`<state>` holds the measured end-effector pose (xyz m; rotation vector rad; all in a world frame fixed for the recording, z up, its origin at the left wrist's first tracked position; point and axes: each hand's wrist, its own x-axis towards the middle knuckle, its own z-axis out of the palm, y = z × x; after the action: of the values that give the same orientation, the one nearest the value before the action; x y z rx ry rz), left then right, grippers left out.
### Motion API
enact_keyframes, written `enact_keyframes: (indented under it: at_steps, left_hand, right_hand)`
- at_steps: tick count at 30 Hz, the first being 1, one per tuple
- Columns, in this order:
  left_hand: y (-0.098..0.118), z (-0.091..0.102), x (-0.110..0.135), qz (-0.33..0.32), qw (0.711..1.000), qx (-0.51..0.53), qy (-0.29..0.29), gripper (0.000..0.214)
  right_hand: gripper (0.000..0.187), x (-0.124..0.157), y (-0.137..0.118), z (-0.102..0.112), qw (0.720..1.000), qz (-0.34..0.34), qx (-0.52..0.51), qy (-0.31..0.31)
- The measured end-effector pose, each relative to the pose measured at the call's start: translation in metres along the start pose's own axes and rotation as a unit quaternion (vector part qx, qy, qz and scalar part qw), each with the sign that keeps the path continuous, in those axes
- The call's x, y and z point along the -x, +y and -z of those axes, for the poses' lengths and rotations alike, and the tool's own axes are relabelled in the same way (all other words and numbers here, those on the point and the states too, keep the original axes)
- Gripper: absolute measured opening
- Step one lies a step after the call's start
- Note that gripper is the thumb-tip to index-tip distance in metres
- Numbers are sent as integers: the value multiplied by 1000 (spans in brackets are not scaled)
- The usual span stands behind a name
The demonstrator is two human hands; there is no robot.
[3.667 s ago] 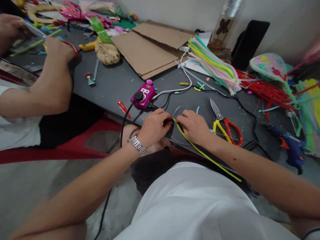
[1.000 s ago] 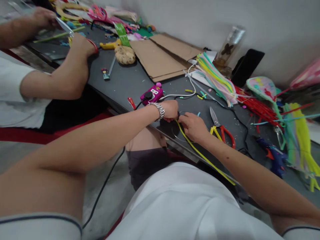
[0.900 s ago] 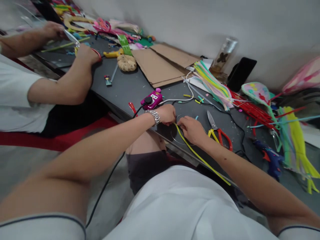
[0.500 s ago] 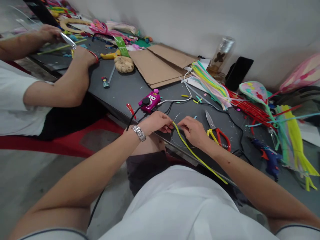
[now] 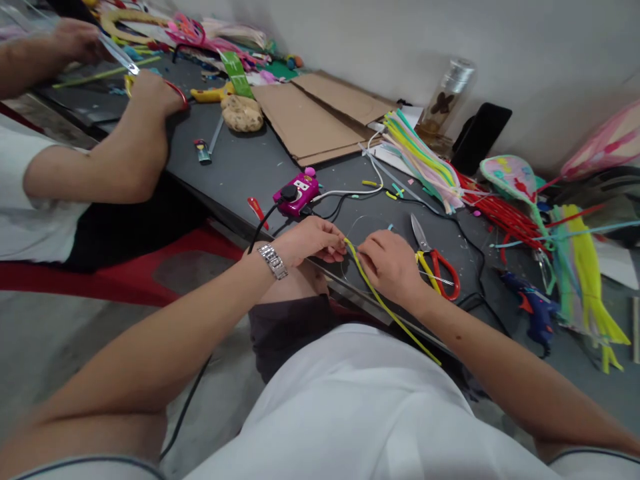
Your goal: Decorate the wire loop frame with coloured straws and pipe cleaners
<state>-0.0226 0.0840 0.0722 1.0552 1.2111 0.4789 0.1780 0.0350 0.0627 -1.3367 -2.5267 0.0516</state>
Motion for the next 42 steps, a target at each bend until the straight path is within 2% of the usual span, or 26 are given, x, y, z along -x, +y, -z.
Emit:
enact_keyframes:
  at_steps: [6,15,29,35,42]
  left_hand:
    - [1,-3,1,-11,1000,2,5,3]
    - [-1,-3,3,-26,999,25,3,4]
    - [-6,-3,3,-18,999,30,9,9]
    - [-7,-6,2,-34,998,46,19,10]
    - [-6,-11,5,-42,997,58,29,5]
  right_hand:
    - [23,3,-26,5,991,-76,78,-72]
    - [20,5,-37,0,984,-134,73,-89]
    - [19,5,-34,-1,993,-91,-27,-69]
    - [21,1,-34,6,988,-141,-11,-67]
    - [15,0,-36,5,990,-124,16,-69]
